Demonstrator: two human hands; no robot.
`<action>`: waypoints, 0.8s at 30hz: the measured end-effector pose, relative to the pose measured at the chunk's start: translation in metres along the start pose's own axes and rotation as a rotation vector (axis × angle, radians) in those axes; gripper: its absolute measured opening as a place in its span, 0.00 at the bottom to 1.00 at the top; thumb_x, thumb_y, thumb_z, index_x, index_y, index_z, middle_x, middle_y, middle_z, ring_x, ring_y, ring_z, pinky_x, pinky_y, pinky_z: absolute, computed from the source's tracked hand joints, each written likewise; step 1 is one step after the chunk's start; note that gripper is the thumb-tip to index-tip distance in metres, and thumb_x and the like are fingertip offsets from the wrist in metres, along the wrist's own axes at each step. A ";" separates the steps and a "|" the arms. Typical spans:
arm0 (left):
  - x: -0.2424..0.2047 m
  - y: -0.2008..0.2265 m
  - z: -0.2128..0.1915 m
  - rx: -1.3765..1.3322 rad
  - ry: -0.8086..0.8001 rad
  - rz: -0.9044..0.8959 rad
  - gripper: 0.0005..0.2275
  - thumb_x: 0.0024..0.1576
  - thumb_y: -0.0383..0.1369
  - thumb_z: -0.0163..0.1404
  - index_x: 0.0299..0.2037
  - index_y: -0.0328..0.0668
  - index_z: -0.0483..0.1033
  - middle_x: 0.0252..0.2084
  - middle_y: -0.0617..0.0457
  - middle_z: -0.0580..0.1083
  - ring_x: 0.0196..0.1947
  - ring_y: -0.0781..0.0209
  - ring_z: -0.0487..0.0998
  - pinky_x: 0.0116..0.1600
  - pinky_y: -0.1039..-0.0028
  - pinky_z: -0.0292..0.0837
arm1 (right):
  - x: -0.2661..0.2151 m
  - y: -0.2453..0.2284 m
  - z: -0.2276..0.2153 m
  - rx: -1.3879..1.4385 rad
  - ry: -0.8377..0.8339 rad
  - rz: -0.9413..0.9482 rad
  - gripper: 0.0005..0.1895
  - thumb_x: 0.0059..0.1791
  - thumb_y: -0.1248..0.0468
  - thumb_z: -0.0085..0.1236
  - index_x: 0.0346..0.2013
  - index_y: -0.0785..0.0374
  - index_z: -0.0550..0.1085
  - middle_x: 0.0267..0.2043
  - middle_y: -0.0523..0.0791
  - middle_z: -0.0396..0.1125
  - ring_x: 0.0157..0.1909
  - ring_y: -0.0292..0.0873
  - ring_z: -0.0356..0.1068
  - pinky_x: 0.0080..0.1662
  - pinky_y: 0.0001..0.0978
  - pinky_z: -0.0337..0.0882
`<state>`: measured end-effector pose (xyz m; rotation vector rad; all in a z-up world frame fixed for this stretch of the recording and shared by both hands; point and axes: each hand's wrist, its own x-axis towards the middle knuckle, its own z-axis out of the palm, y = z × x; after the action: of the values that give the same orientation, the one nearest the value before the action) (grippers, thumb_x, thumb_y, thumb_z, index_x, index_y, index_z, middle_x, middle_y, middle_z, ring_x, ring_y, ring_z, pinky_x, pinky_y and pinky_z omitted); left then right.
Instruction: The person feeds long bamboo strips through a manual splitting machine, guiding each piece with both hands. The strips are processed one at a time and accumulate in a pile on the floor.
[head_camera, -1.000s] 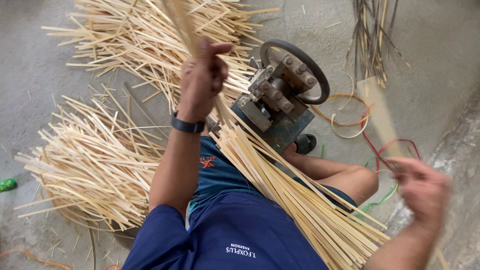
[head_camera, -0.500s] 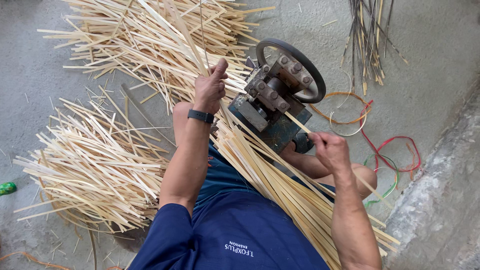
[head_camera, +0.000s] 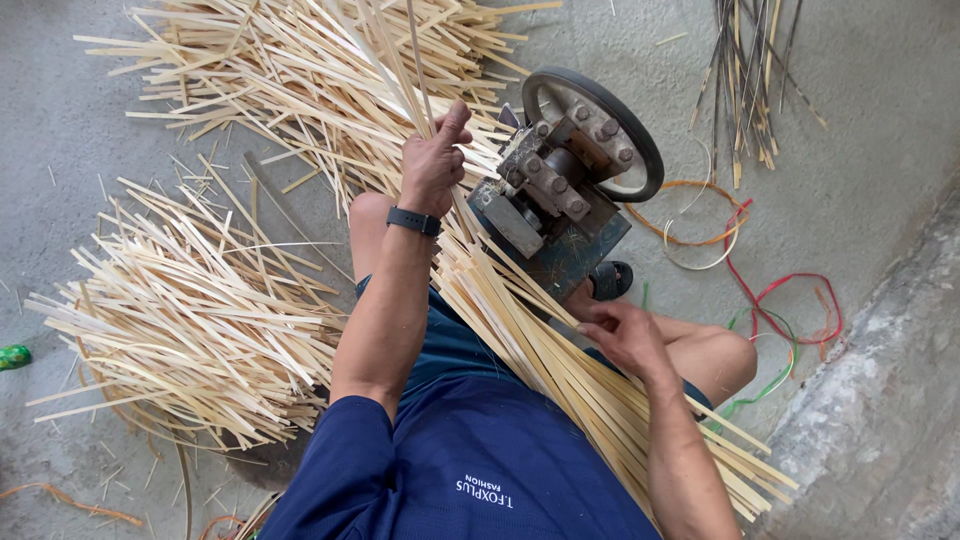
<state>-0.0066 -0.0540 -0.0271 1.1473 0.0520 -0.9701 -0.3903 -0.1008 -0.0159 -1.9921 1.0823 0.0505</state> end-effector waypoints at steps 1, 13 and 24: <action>0.000 0.001 -0.001 -0.011 -0.005 0.006 0.21 0.53 0.44 0.63 0.46 0.32 0.77 0.31 0.54 0.73 0.16 0.78 0.62 0.16 0.85 0.51 | -0.003 0.001 0.008 0.011 0.006 -0.034 0.12 0.44 0.60 0.68 0.38 0.63 0.81 0.33 0.47 0.76 0.32 0.43 0.75 0.38 0.36 0.73; -0.002 0.009 -0.039 -0.048 0.062 0.029 0.18 0.54 0.43 0.63 0.43 0.36 0.77 0.28 0.57 0.72 0.16 0.77 0.61 0.16 0.85 0.50 | -0.041 0.028 -0.017 -0.026 0.069 0.178 0.10 0.47 0.62 0.65 0.43 0.60 0.81 0.33 0.46 0.75 0.33 0.42 0.73 0.38 0.34 0.74; -0.003 0.012 -0.044 0.000 0.131 0.047 0.18 0.53 0.44 0.64 0.41 0.36 0.79 0.27 0.57 0.72 0.15 0.77 0.62 0.17 0.84 0.52 | -0.096 0.071 -0.052 0.001 0.327 0.012 0.08 0.49 0.66 0.64 0.42 0.63 0.82 0.41 0.44 0.77 0.43 0.37 0.75 0.49 0.26 0.73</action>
<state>0.0181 -0.0163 -0.0369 1.2054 0.1297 -0.8526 -0.5180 -0.0916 0.0092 -2.0382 1.2978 -0.2778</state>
